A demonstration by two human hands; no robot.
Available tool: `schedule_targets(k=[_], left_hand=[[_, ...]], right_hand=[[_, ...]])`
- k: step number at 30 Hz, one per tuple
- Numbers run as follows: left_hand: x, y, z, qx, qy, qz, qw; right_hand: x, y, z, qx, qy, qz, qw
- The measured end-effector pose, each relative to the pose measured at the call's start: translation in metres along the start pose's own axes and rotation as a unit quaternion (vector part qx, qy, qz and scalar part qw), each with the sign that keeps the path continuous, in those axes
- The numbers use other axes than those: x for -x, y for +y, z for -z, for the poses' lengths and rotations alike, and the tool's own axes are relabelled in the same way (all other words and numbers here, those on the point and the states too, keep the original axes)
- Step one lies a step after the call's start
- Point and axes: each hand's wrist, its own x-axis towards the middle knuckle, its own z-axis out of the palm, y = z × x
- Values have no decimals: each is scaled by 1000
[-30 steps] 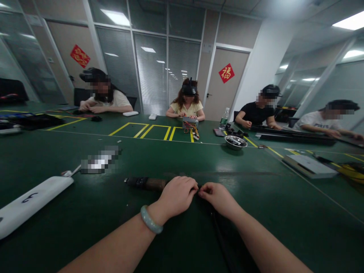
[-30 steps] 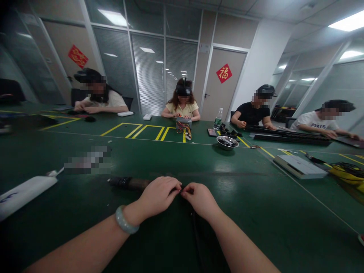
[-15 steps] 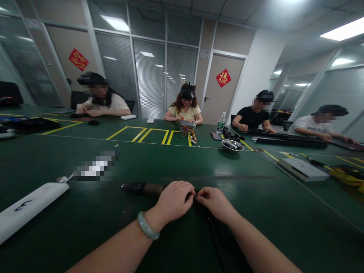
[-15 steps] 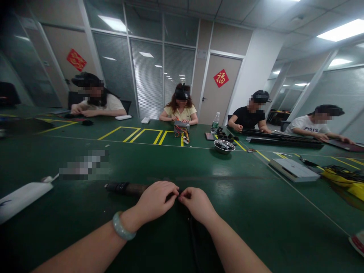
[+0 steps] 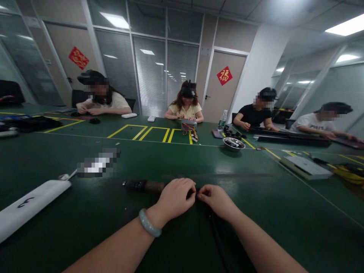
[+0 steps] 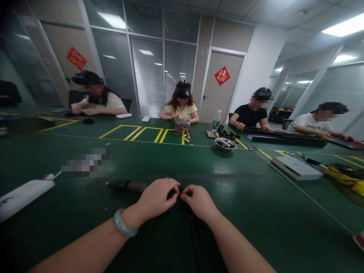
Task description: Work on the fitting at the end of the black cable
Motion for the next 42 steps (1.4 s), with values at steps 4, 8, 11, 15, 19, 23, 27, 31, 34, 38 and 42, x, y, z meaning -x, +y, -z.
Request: schedule_targets(k=[4, 8, 11, 15, 19, 23, 27, 31, 34, 38, 42], left_hand=[[0, -1, -2, 3, 3, -3, 1000], [0, -1, -3, 0, 0, -5, 1000], [0, -1, -3, -3, -1, -8, 1000], [0, 0, -3, -4, 3, -10, 1000], [1, -1, -4, -3, 7, -5, 1000], [0, -1, -4, -5, 2, -8, 1000], [-1, 0, -4, -7, 5, -13, 1000], [-2, 1, -3, 2, 10, -8, 1000], [-1, 0, -3, 2, 9, -8, 1000], [-1, -1, -4, 0, 7, -15, 1000], [-1, 0, -3, 1, 5, -14, 1000]], right_hand=[[0, 1, 0, -1, -4, -1, 1000], [1, 1, 0, -7, -2, 4, 1000], [2, 1, 1, -1, 1, 7, 1000], [0, 4, 0, -4, 0, 7, 1000], [-1, 8, -2, -6, 3, 9, 1000], [-1, 8, -2, -7, 2, 8, 1000], [-1, 7, -2, 4, 10, 17, 1000], [-2, 7, -2, 8, 12, 16, 1000], [-2, 7, -2, 3, 8, 13, 1000], [-2, 7, -2, 1, 8, 8, 1000], [-1, 6, -2, 4, 5, 8, 1000]])
